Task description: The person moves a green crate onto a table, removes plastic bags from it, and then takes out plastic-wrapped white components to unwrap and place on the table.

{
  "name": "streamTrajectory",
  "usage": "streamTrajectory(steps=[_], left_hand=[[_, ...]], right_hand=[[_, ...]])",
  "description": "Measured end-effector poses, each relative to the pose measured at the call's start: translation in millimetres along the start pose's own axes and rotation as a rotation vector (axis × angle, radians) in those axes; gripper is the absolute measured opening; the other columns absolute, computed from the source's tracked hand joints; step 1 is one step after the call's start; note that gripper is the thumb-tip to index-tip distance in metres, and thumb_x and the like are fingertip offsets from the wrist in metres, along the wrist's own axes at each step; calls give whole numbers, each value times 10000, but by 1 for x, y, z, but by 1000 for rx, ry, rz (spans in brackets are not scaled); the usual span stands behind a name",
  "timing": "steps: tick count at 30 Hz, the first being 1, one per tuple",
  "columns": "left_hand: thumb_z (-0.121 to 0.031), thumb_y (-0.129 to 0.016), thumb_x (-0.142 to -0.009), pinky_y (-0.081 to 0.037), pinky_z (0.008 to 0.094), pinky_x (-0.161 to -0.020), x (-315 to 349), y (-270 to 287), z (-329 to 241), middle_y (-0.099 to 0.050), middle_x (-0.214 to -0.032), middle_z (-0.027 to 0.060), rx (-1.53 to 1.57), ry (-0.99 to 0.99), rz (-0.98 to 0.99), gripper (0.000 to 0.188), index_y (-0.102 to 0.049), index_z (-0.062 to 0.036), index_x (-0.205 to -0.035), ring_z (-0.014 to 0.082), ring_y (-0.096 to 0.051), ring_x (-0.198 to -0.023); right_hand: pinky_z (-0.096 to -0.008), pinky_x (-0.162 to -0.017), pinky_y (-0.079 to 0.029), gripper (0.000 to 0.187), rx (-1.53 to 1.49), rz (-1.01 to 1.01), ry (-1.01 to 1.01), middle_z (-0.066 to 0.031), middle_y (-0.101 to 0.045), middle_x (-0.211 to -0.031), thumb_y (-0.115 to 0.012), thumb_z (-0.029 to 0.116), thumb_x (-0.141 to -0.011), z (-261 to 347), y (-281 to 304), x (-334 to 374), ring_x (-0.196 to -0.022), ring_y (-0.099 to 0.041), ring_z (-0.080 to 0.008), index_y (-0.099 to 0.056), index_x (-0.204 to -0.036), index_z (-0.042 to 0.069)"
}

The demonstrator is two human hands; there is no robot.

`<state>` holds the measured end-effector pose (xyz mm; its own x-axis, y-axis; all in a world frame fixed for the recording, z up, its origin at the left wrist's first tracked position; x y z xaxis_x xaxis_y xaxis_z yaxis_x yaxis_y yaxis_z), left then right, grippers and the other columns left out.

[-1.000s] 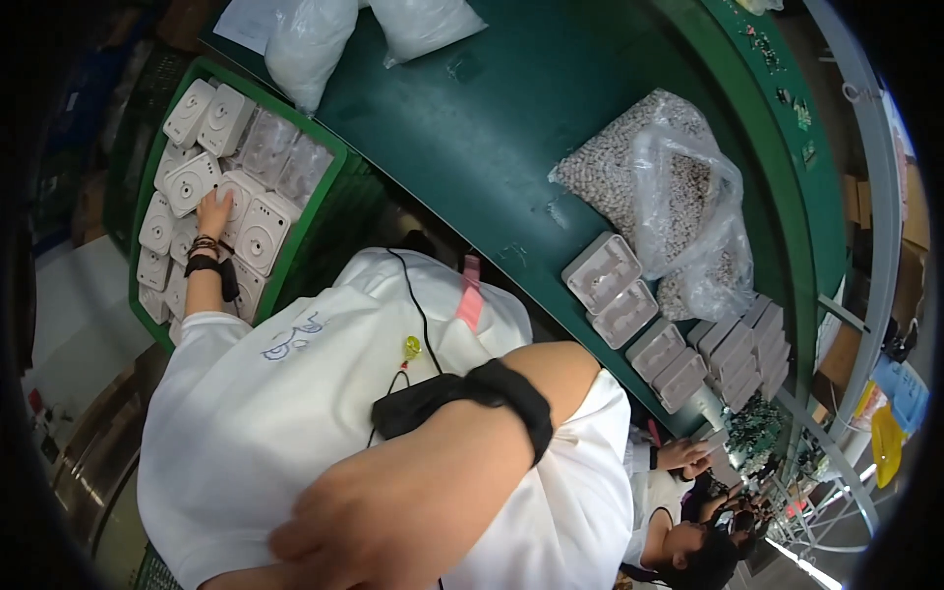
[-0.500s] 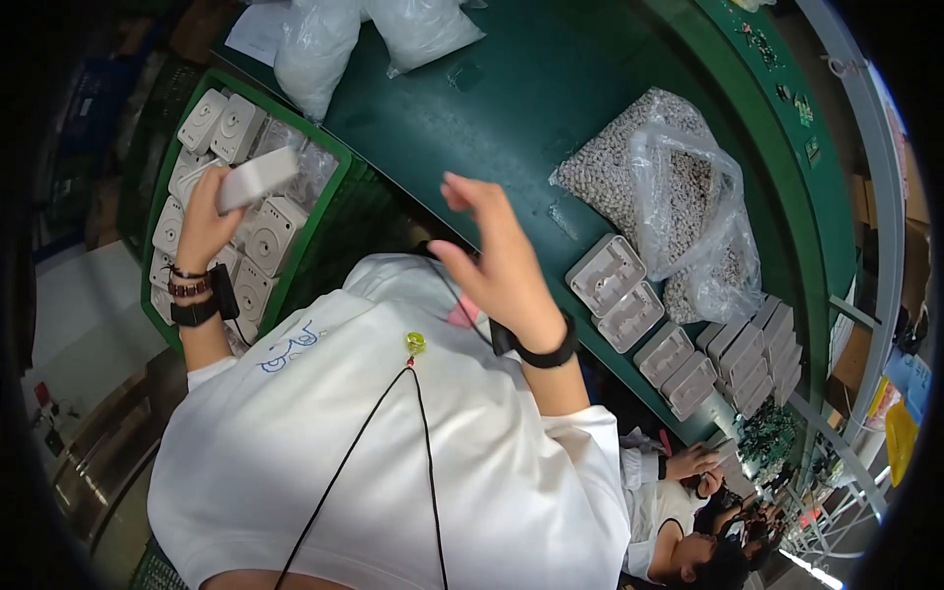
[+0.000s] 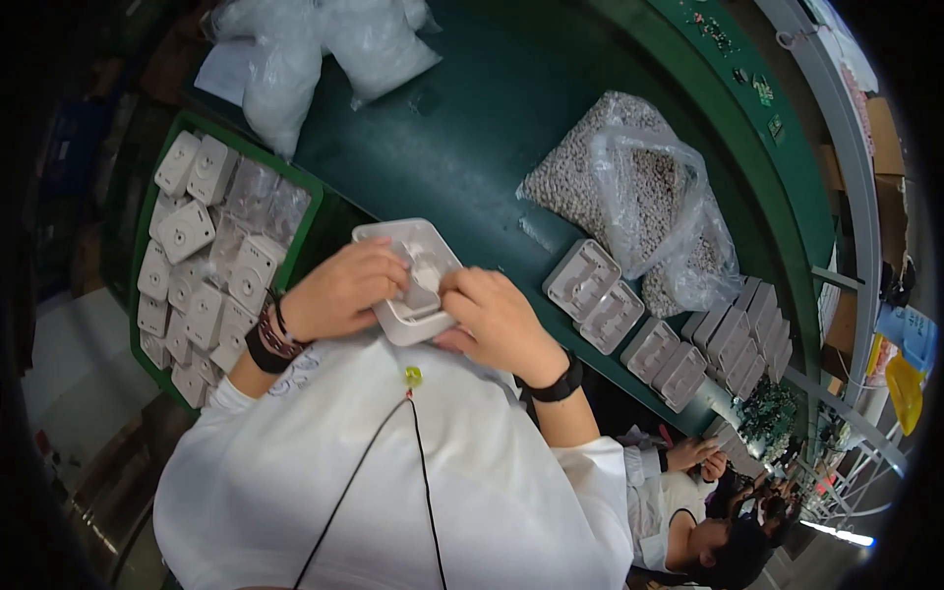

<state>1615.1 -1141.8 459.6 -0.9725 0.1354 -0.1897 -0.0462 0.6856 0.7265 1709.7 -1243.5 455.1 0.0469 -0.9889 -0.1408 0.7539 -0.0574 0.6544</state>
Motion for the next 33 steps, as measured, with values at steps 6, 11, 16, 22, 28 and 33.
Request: streamTrajectory(steps=[6, 11, 16, 22, 28, 33], left_hand=[[-168, -632, -683, -310, 415, -911, 102, 72, 81, -424, -1152, 127, -409, 611, -451, 445, -477, -91, -1093, 319, -384, -1086], [-359, -678, -649, -268, 438, -941, 297, 68, 168, -260, -1293, 156, -637, 1439, 99, 751, -301, -157, -1266, 357, -274, -1168], [-461, -718, -548, -251, 456, -950, 314, -4, 173, -186, -1323, 169, -425, 1351, 64, 1012, -148, -145, -1323, 363, -220, -1200], [-406, -744, -519, -261, 414, -958, 282, 0, 178, -231, -1297, 201, -351, 1289, -133, 1044, -156, -54, -1306, 351, -274, -1177], [-278, -710, -609, -316, 373, -934, 238, 86, 166, -328, -1254, 158, -420, 971, -710, 892, -193, -14, -1286, 278, -351, -1140], [-377, -498, -776, -335, 371, -931, 87, 48, 142, -387, -1233, 126, 1134, 660, -878, 619, -298, -37, -1254, 253, -405, -1114]], right_hand=[[-355, -712, -368, 215, 550, -178, -294, -52, -520, -839, -656, 209, -619, -66, -25, 40, -814, -495, -252, -516, -709, 73], [-430, -822, -298, 126, 773, -181, -582, -35, -523, -859, -587, 195, -710, -120, -70, 90, -874, -479, -219, -535, -777, 101], [-506, -846, -269, 97, 978, -340, -740, -7, -509, -889, -533, 163, -748, -123, -72, 101, -901, -466, -199, -531, -828, 108], [-510, -868, -256, 115, 999, -375, -935, -7, -506, -918, -510, 141, -753, -139, -72, 97, -928, -459, -189, -535, -859, 105], [-495, -874, -255, 174, 906, -415, -934, -8, -509, -924, -521, 153, -729, -164, -57, 95, -925, -465, -175, -541, -893, 101], [-475, -866, -256, 220, 820, -443, -933, -20, -509, -951, -542, 156, -711, -168, -46, 90, -955, -454, -173, -530, -922, 98]])
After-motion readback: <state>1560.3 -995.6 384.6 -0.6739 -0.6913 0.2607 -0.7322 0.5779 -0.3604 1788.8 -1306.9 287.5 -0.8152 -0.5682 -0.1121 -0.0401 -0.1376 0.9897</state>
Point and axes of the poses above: each hand's wrist, its own x-axis away from the middle knuckle, its own y-axis out of the back of the hand, z = x × y, the point moved 6 cm from there along -x, towards the middle knuckle
